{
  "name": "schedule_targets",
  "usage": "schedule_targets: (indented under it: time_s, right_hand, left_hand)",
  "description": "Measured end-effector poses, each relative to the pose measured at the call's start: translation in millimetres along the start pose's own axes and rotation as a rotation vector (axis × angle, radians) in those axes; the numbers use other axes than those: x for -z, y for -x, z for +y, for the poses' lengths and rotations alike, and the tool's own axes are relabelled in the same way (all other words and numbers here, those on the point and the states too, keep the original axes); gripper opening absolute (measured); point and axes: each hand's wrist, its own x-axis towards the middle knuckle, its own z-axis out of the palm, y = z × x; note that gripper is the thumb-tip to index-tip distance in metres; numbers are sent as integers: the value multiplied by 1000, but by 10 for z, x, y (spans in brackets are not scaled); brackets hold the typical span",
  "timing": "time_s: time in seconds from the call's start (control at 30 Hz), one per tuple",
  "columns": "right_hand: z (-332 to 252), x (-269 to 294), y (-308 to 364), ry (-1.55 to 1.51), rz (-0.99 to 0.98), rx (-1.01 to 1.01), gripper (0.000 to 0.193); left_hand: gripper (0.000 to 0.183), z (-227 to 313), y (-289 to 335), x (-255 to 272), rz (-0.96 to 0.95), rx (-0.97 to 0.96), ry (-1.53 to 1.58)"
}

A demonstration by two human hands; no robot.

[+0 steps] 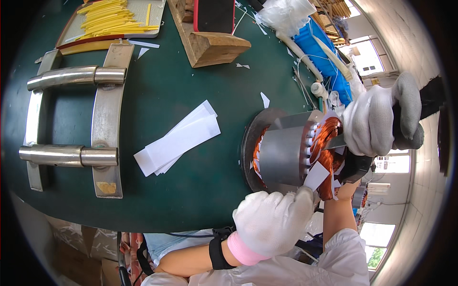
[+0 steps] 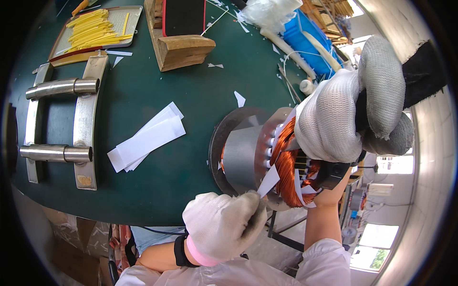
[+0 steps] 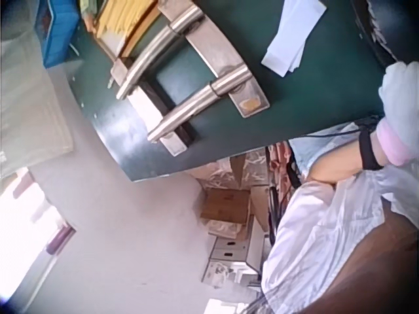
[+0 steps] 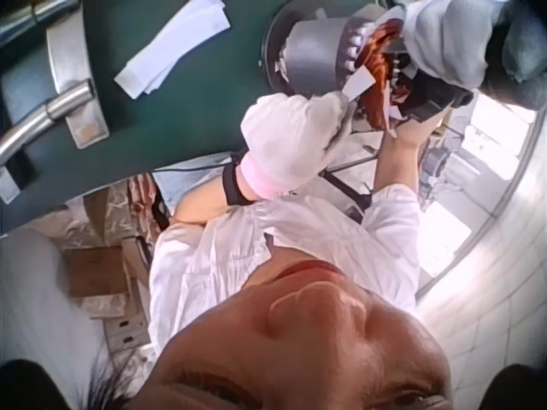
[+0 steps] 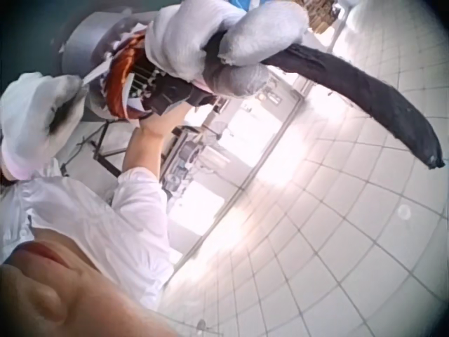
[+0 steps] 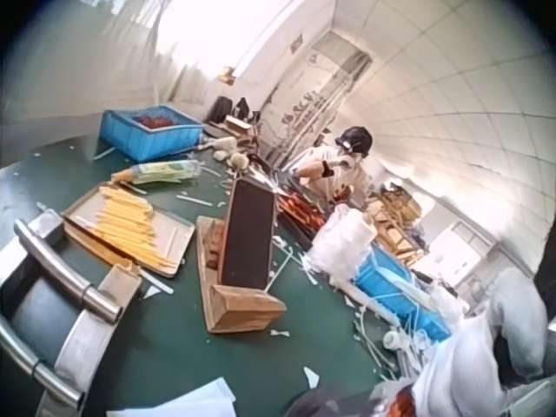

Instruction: The person inserts paper strips into the slots of a motor stator by hand and with a tool, then uses shears to trim the excess paper.

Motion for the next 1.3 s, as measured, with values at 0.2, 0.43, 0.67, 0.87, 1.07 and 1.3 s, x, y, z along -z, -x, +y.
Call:
schedule_targets:
  time_s: [0.2,0.43,0.67,0.87,1.07,1.3]
  right_hand:
    - [69,95,-88,-31,70,91,26]
    - [-56,-1,-29,225,-18,20,44]
    - [-906,-783,-1219,-680,-1470,39,21]
    - [-621,-6,-1010,607,-535,340,27]
    - [132,78,-708,254,-546,315,24]
    - [49,57,-831,349,-652,219,26]
  left_hand:
    - [12,46,-33,-117,114,-71,-101]
    - [13,121,-123,-109,113,2,-62]
    - [7,78,-486,-91,86,32,-211]
    - [6,78,-650,6,-98,-40,-132]
    - [6,129,-639,67,-118,-99,-256]
    - [10,300,-1039,187,-444,-18,-442]
